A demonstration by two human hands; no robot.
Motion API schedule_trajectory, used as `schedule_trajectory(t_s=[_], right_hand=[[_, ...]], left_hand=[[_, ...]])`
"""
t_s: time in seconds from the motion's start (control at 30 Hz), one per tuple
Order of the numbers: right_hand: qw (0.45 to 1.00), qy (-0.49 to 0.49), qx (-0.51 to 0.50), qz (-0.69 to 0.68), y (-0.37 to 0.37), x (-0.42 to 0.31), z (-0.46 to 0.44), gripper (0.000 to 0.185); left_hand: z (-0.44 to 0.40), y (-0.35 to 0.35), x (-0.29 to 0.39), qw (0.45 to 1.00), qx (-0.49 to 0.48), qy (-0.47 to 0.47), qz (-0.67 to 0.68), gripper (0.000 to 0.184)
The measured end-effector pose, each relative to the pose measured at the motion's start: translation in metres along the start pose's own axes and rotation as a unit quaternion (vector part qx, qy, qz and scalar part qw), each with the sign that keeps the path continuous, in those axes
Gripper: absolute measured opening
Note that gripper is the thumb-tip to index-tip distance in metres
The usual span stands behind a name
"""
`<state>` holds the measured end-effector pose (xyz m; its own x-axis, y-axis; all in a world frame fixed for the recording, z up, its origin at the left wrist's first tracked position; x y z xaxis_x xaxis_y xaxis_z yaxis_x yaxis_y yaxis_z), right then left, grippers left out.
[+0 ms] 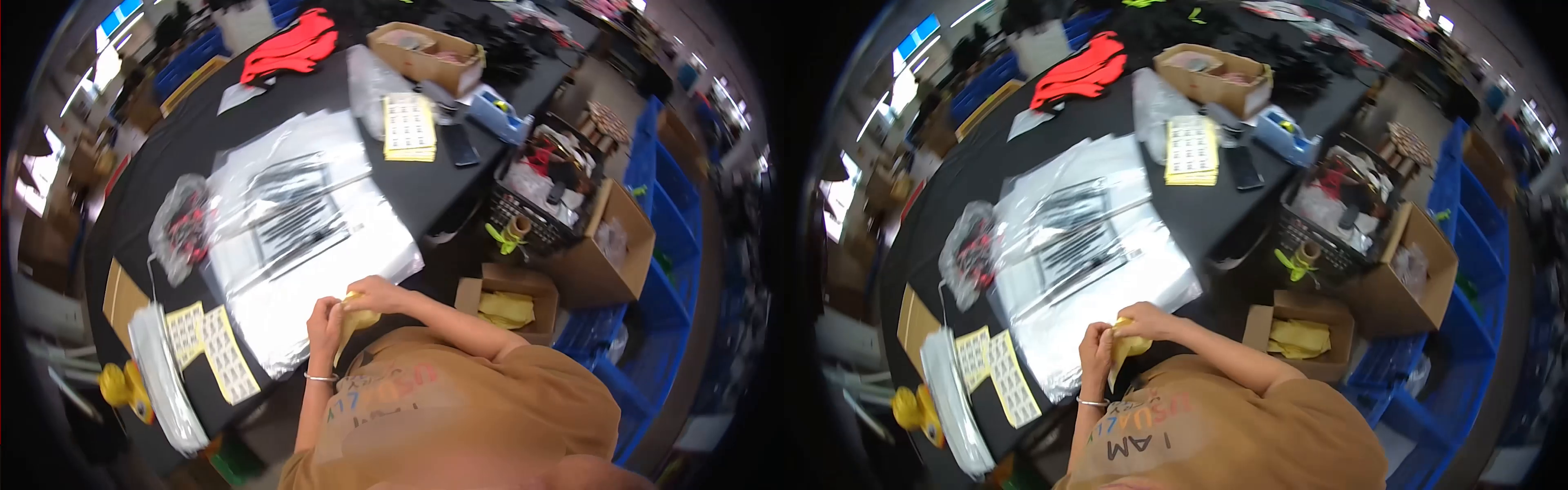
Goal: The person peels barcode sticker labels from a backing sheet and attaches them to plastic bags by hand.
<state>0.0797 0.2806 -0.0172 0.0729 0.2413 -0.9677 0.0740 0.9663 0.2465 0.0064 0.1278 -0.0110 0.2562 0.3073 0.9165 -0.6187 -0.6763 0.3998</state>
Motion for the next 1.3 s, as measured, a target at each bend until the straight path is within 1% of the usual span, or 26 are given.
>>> schedule_trajectory(t_s=[0.03, 0.07, 0.13, 0.17, 0.27, 0.33, 0.4, 0.47, 0.53, 0.57, 0.6, 0.63, 0.67, 0.73, 0.77, 0.8, 0.83, 0.87, 0.93, 0.97, 1.0, 1.07, 1.1, 1.13, 1.2, 1.3], right_hand=[[1.000, 0.002, 0.030, 0.002, 0.004, 0.001, 0.002, 0.035], [0.998, 0.004, 0.063, 0.002, 0.010, 0.001, 0.004, 0.032], [0.996, -0.019, 0.081, -0.030, 0.024, -0.007, 0.007, 0.027], [0.992, 0.034, 0.118, -0.038, 0.027, -0.011, 0.007, 0.026], [0.988, 0.033, 0.135, -0.072, 0.036, -0.023, 0.009, 0.025], [0.980, 0.041, 0.169, -0.091, 0.041, -0.025, 0.006, 0.025], [0.978, -0.003, 0.195, -0.068, 0.050, -0.031, 0.002, 0.022], [0.964, 0.001, 0.212, -0.159, 0.053, -0.026, -0.005, 0.019], [0.967, 0.013, 0.213, -0.141, 0.060, -0.043, -0.004, 0.019], [0.967, 0.035, 0.237, -0.089, 0.061, -0.052, -0.003, 0.020], [0.962, 0.061, 0.263, -0.036, 0.061, -0.055, -0.003, 0.020], [0.943, 0.109, 0.309, 0.064, 0.060, -0.056, -0.003, 0.021], [0.912, 0.172, 0.345, 0.138, 0.059, -0.061, 0.000, 0.022], [0.846, 0.255, 0.387, 0.262, 0.054, -0.066, 0.003, 0.019], [0.850, 0.253, 0.383, 0.260, 0.049, -0.068, 0.004, 0.019], [0.851, 0.282, 0.351, 0.271, 0.040, -0.072, 0.008, 0.018], [0.849, 0.310, 0.321, 0.281, 0.032, -0.074, 0.012, 0.017], [0.849, 0.307, 0.324, 0.284, 0.030, -0.073, 0.013, 0.017], [0.853, 0.343, 0.265, 0.290, 0.027, -0.065, 0.015, 0.017], [0.860, 0.320, 0.282, 0.280, 0.032, -0.054, 0.014, 0.016], [0.860, 0.318, 0.282, 0.282, 0.038, -0.041, 0.013, 0.016], [0.929, 0.173, 0.243, 0.219, 0.053, -0.007, 0.004, 0.017], [0.939, 0.139, 0.200, 0.242, 0.055, 0.005, 0.000, 0.022], [0.941, 0.143, 0.194, 0.235, 0.054, 0.007, -0.002, 0.022], [0.940, 0.161, 0.107, 0.280, 0.039, 0.007, -0.014, 0.027], [0.941, 0.158, 0.038, 0.298, 0.016, 0.016, -0.030, 0.026]], left_hand=[[0.004, 0.002, 0.001, 1.000, -0.019, 0.017, 0.000, 0.024], [0.007, 0.004, 0.003, 1.000, -0.004, 0.026, 0.000, 0.024], [0.014, 0.006, 0.011, 0.992, -0.017, -0.052, -0.117, 0.026], [0.016, 0.008, 0.013, 0.992, -0.006, -0.040, -0.117, 0.026], [0.016, 0.017, 0.021, 0.982, -0.016, 0.029, -0.187, 0.026], [0.011, 0.023, 0.027, 0.985, 0.004, 0.041, -0.169, 0.024], [0.002, 0.029, 0.037, 0.984, 0.000, 0.019, -0.175, 0.027], [-0.008, 0.030, 0.036, 0.988, -0.033, 0.017, -0.152, 0.030], [-0.014, 0.031, 0.041, 0.991, -0.050, 0.029, -0.118, 0.031], [-0.014, 0.029, 0.039, 0.991, -0.046, 0.045, -0.115, 0.031], [-0.015, 0.028, 0.039, 0.995, -0.043, 0.051, -0.080, 0.030], [-0.015, 0.026, 0.037, 0.997, -0.039, 0.054, -0.045, 0.029], [-0.012, 0.023, 0.033, 0.996, -0.036, 0.062, -0.044, 0.029], [-0.011, 0.019, 0.028, 0.997, -0.019, 0.069, 0.023, 0.028], [-0.009, 0.017, 0.027, 0.996, -0.019, 0.083, 0.034, 0.028], [-0.006, 0.020, 0.029, 0.995, -0.018, 0.089, 0.035, 0.028], [-0.003, 0.024, 0.036, 0.995, -0.012, 0.094, -0.020, 0.028], [-0.002, 0.025, 0.040, 0.993, -0.010, 0.094, -0.074, 0.027], [0.007, 0.041, 0.032, 0.987, 0.003, 0.103, -0.123, 0.027], [0.015, 0.051, 0.033, 0.981, 0.001, 0.106, -0.163, 0.025], [0.024, 0.061, 0.028, 0.968, -0.013, 0.076, -0.238, 0.024], [0.042, 0.073, 0.023, 0.957, -0.075, 0.090, -0.265, 0.023], [0.052, 0.075, 0.017, 0.957, -0.104, 0.098, -0.251, 0.023], [0.061, 0.076, 0.009, 0.957, -0.130, 0.108, -0.237, 0.023], [0.072, 0.072, 0.001, 0.953, -0.158, 0.107, -0.236, 0.025], [0.079, 0.058, -0.009, 0.955, -0.158, 0.121, -0.222, 0.027]])
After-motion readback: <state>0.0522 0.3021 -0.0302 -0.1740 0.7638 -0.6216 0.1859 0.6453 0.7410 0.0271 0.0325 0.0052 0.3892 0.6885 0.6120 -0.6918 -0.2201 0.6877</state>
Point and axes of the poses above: each hand's wrist, its own z-axis away from the middle knuckle, its own y-axis out of the back of the hand, x = y × z, the point moved 3 cm from there along -z, towards the middle knuckle, and after that the axes turned 6 degrees about -z, right-handed, at the moved point
